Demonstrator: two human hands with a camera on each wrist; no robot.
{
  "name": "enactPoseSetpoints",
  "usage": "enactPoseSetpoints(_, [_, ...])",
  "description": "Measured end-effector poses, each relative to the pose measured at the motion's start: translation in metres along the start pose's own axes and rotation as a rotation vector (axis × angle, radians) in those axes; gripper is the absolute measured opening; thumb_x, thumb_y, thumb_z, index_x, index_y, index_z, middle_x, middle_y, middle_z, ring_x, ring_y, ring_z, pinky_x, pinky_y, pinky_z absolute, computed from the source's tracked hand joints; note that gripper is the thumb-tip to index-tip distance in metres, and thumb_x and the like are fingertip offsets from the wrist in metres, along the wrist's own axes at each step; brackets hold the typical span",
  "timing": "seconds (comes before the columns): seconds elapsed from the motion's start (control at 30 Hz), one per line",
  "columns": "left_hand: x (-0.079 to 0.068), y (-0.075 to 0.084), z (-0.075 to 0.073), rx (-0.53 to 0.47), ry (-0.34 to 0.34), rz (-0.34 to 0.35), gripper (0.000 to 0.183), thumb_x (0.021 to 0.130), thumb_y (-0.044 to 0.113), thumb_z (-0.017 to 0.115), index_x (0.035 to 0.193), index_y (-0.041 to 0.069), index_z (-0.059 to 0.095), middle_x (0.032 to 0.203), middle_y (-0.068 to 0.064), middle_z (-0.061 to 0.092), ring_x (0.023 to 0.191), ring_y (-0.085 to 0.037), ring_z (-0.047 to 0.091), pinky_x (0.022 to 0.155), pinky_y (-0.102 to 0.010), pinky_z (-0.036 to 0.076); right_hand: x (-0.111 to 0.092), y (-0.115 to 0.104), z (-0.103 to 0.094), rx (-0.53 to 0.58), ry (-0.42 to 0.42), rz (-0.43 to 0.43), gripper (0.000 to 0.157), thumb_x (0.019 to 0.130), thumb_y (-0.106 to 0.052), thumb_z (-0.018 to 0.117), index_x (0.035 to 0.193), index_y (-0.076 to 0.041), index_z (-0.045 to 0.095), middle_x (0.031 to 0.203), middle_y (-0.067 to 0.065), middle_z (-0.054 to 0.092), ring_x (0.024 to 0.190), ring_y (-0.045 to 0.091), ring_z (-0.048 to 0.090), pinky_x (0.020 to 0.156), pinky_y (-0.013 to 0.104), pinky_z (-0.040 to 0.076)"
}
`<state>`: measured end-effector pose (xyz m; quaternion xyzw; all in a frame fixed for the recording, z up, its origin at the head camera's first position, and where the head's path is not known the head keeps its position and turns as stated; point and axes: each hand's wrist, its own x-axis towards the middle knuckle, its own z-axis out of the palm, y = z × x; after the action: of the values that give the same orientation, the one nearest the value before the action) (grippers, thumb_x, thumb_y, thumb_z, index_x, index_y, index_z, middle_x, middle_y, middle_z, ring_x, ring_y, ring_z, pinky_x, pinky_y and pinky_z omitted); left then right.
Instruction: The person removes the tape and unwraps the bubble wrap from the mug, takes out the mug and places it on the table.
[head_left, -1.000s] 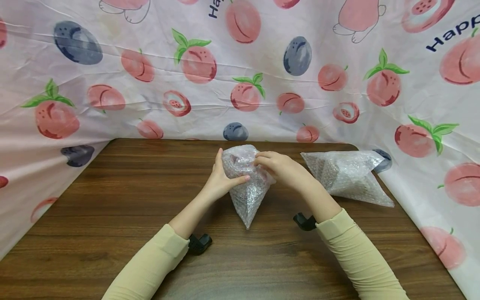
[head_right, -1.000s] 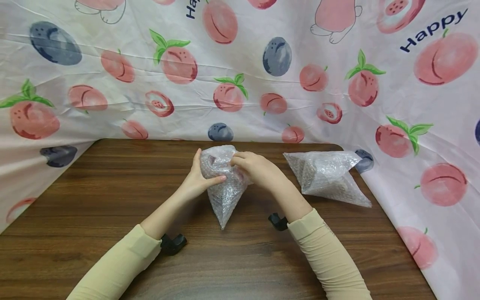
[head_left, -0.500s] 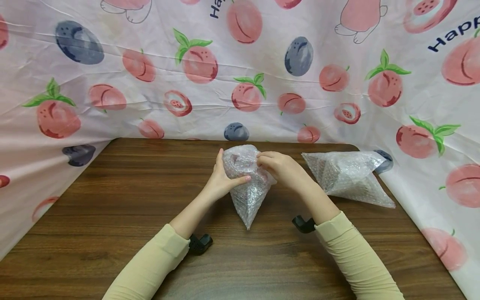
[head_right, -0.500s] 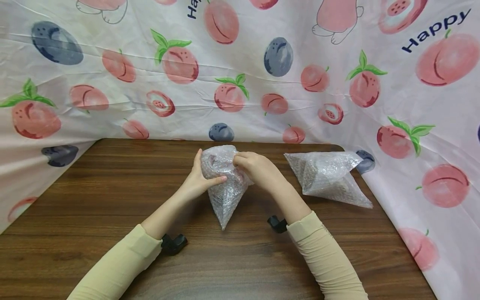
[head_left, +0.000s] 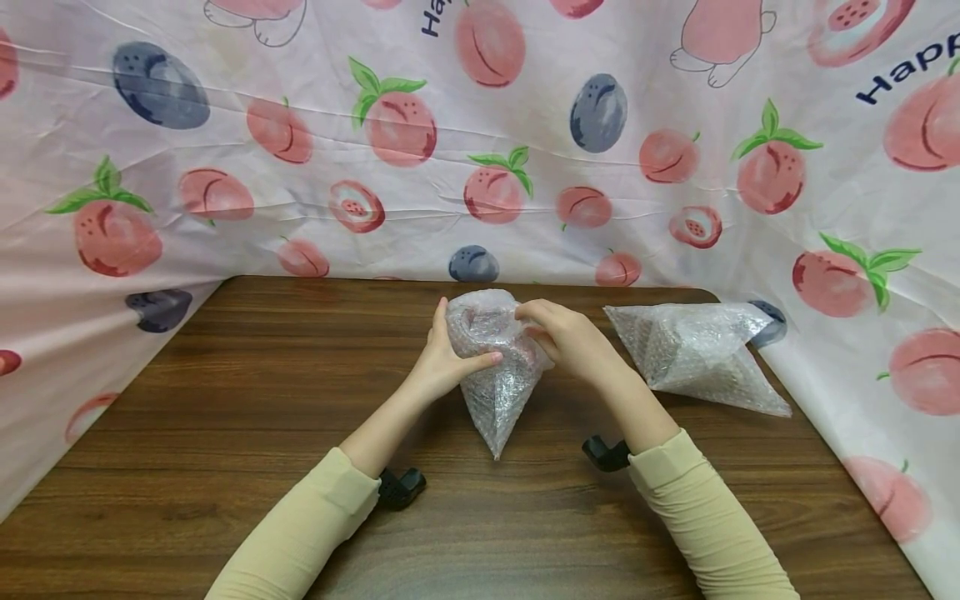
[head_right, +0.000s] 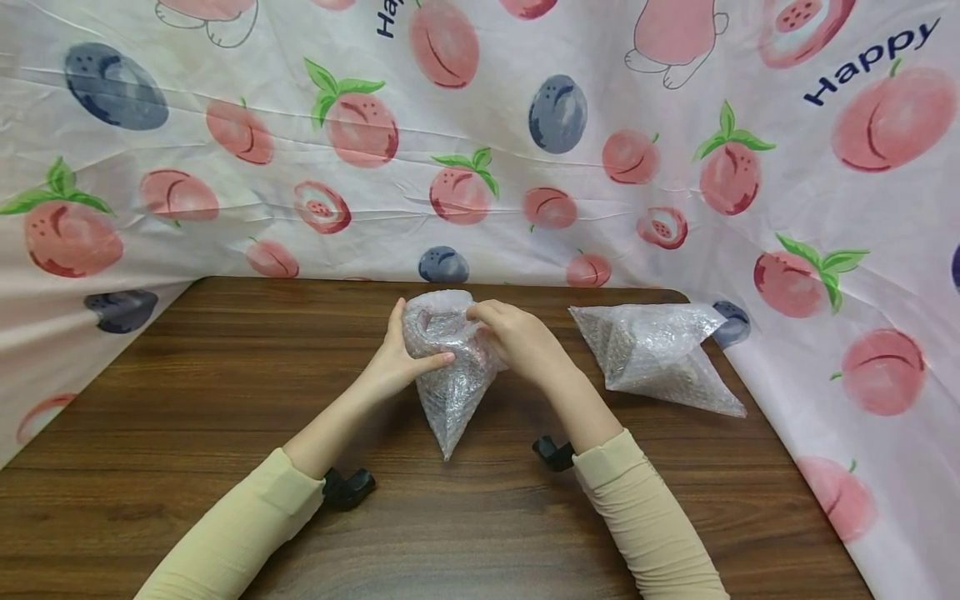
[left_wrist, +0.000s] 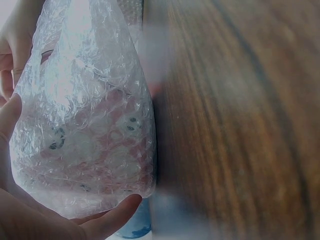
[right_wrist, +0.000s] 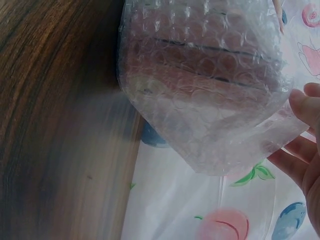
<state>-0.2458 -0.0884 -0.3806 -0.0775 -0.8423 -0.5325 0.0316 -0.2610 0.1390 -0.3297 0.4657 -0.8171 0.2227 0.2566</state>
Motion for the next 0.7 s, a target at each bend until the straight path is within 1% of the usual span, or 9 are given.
enactPoseSetpoints(0.1, [-0.0003, 0.0, 0.0002, -0.001, -0.004, 0.001, 0.126, 0.072, 0.05, 0.081, 0.153, 0.022, -0.011, 0.157, -0.016, 0.003, 0.142, -0.034, 0.011, 0.107, -0.058, 0.022, -0.0015, -0.0002, 0.0003, 0.002, 0.008, 0.005, 0.035, 0.086, 0.005, 0.067, 0.119, -0.002, 0.058, 0.115, 0.012, 0.063, 0.107, 0.027, 0.06, 0.093, 0.035, 0.046])
enactPoseSetpoints(0.23, [-0.001, 0.0005, 0.0005, 0.0, -0.005, 0.002, 0.126, 0.072, 0.049, 0.081, 0.153, 0.021, -0.011, 0.157, -0.017, 0.003, 0.142, -0.035, 0.01, 0.107, -0.059, 0.022, -0.0032, -0.0006, 0.001, 0.011, 0.032, 0.008, 0.05, 0.085, 0.005, 0.068, 0.132, -0.006, 0.052, 0.124, 0.013, 0.06, 0.111, 0.028, 0.058, 0.094, 0.037, 0.046])
enactPoseSetpoints(0.37, [-0.0007, 0.0006, 0.0008, 0.004, -0.003, 0.002, 0.126, 0.072, 0.048, 0.081, 0.153, 0.02, -0.011, 0.157, -0.017, 0.002, 0.142, -0.035, 0.01, 0.107, -0.058, 0.022, -0.005, -0.001, 0.0024, 0.021, 0.05, 0.053, 0.061, 0.086, 0.003, 0.068, 0.141, -0.011, 0.044, 0.125, 0.014, 0.058, 0.108, 0.029, 0.06, 0.09, 0.039, 0.049])
enactPoseSetpoints(0.47, [-0.0003, 0.0006, 0.0009, 0.006, 0.0, -0.002, 0.126, 0.072, 0.048, 0.081, 0.153, 0.02, -0.011, 0.157, -0.018, 0.003, 0.142, -0.035, 0.01, 0.107, -0.058, 0.022, -0.007, -0.001, 0.0038, 0.051, 0.061, 0.104, 0.065, 0.087, 0.004, 0.066, 0.144, -0.013, 0.038, 0.124, 0.017, 0.058, 0.108, 0.031, 0.061, 0.087, 0.039, 0.051])
enactPoseSetpoints(0.57, [0.0, 0.0008, 0.0007, 0.007, 0.0, -0.005, 0.127, 0.072, 0.048, 0.081, 0.153, 0.021, -0.012, 0.157, -0.018, 0.003, 0.141, -0.036, 0.011, 0.107, -0.058, 0.022, -0.0087, -0.0011, 0.0052, 0.084, 0.084, 0.141, 0.066, 0.087, 0.005, 0.065, 0.144, -0.012, 0.037, 0.122, 0.019, 0.059, 0.109, 0.032, 0.061, 0.087, 0.04, 0.051])
enactPoseSetpoints(0.7, [0.0006, 0.0012, 0.0002, 0.009, 0.0, -0.007, 0.128, 0.072, 0.048, 0.081, 0.152, 0.022, -0.014, 0.157, -0.019, 0.002, 0.141, -0.036, 0.01, 0.107, -0.058, 0.022, -0.0098, -0.002, 0.006, 0.101, 0.123, 0.158, 0.064, 0.087, 0.005, 0.066, 0.143, -0.011, 0.038, 0.12, 0.02, 0.06, 0.109, 0.032, 0.06, 0.09, 0.042, 0.049])
